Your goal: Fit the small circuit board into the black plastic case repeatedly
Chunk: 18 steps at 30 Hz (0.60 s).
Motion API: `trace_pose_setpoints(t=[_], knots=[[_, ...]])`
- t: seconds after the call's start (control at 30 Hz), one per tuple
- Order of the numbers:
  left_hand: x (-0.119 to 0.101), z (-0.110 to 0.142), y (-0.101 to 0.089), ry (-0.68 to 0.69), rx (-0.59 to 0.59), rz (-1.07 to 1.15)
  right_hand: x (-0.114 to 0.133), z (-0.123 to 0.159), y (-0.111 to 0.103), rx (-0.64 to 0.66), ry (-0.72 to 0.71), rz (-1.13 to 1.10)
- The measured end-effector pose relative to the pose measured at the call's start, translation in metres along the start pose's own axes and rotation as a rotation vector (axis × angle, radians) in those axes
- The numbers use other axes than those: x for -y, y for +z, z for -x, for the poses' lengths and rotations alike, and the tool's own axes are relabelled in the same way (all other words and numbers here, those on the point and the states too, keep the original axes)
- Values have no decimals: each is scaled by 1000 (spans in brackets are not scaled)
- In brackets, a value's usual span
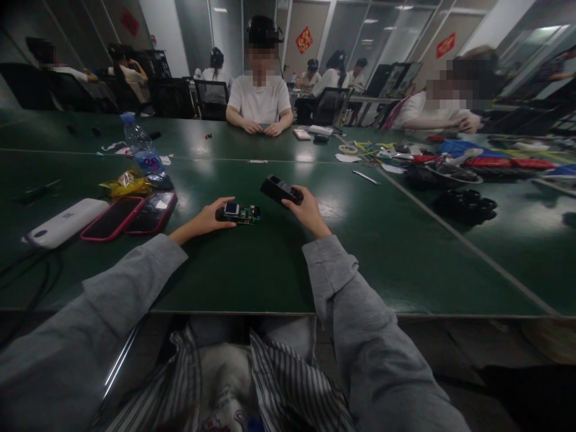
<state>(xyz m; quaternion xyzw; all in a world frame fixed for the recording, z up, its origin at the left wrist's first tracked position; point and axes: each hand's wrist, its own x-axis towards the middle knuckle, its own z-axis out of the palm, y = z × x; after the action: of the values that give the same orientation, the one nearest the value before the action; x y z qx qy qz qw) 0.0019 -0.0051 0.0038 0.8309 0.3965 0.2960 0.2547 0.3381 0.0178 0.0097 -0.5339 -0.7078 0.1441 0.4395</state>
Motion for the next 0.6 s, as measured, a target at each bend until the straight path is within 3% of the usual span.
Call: trace_pose_setpoints(t=[0.1,0.27,0.6], knots=[[3,-1,2,8,-18,-8,33,9,12,107,-161,-127],[8,-3,7,3,-66,-23,70,25,28,213,-317,-120],[5,-3,7,-20,-83,-52,58,24,41,283,-347,-76]])
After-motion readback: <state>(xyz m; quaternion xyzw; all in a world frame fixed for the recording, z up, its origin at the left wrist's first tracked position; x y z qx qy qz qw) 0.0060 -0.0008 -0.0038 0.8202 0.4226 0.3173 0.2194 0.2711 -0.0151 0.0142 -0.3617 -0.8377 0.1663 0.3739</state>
